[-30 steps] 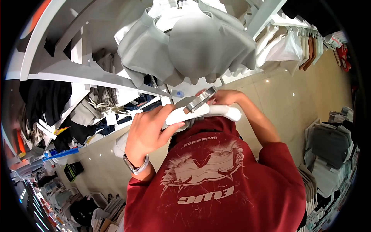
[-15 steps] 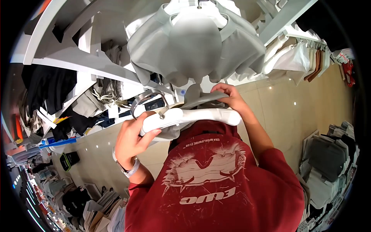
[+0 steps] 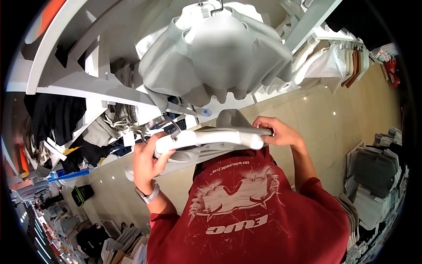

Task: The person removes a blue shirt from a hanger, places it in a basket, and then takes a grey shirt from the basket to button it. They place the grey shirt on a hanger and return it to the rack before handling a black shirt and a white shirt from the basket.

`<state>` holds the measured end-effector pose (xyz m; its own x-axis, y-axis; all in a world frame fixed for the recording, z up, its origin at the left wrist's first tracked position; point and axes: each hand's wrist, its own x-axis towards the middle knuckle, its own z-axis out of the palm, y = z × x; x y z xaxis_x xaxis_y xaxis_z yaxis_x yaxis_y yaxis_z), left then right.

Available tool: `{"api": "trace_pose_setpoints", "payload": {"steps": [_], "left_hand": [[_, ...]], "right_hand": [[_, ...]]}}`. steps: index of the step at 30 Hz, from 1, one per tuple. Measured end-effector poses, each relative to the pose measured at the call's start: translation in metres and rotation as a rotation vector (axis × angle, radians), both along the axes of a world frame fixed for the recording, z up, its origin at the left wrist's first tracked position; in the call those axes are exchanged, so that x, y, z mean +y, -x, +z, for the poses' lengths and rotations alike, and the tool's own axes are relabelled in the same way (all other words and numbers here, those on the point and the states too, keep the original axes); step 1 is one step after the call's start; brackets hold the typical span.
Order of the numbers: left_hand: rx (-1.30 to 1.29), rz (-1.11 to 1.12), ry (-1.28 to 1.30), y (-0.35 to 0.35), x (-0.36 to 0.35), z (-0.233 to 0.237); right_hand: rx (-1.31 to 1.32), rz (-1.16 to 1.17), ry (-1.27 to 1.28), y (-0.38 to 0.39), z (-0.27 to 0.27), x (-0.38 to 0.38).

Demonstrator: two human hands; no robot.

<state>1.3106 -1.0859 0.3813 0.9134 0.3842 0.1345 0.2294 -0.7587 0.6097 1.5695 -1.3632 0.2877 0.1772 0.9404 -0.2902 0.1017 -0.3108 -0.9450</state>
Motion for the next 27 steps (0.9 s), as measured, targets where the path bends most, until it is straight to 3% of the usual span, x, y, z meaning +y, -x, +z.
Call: {"api": "trace_pose_setpoints", "payload": {"steps": [5,8,10,13,14,16,17,19,22,23,26,27], "left_hand": [[-0.085,0.016,-0.087,-0.007,-0.008,-0.013],[-0.16,0.03,-0.149,-0.022,-0.016,-0.022],[-0.187,0.004,-0.169,-0.037,-0.021,-0.022],[-0.136,-0.011,-0.05,-0.058,-0.025,-0.015],[-0.136,-0.017,-0.011,-0.067,-0.023,-0.011],[-0.164,-0.033,0.061,-0.084,-0.017,-0.002],[-0.164,-0.054,0.07,-0.093,-0.015,0.006],[-0.167,-0.101,0.084,-0.112,-0.015,0.025],[-0.154,-0.135,0.056,-0.145,-0.015,0.045],[-0.166,-0.128,0.053,-0.155,-0.013,0.048],[-0.124,-0.07,0.025,-0.178,-0.005,0.05],[-0.225,-0.054,0.033,-0.186,-0.001,0.045]], "right_hand": [[-0.044,-0.167,-0.081,0.009,0.022,0.002],[-0.34,-0.507,0.095,0.034,0.017,0.016],[-0.249,-0.517,-0.095,0.056,0.016,0.021],[0.276,-0.21,-0.271,0.062,0.046,0.022],[-0.08,-0.034,-0.414,0.045,0.06,0.022],[-0.582,-0.214,-0.603,0.021,0.066,0.017],[-0.589,-0.211,-0.608,0.012,0.076,0.021],[-0.92,-0.502,-0.457,-0.006,0.102,0.031],[-0.926,-0.449,-0.337,-0.035,0.087,0.042],[-0.805,-0.412,-0.201,-0.043,0.095,0.043],[-0.876,-0.396,-0.204,-0.063,0.109,0.057],[-0.871,-0.399,-0.233,-0.068,0.111,0.063]]}}
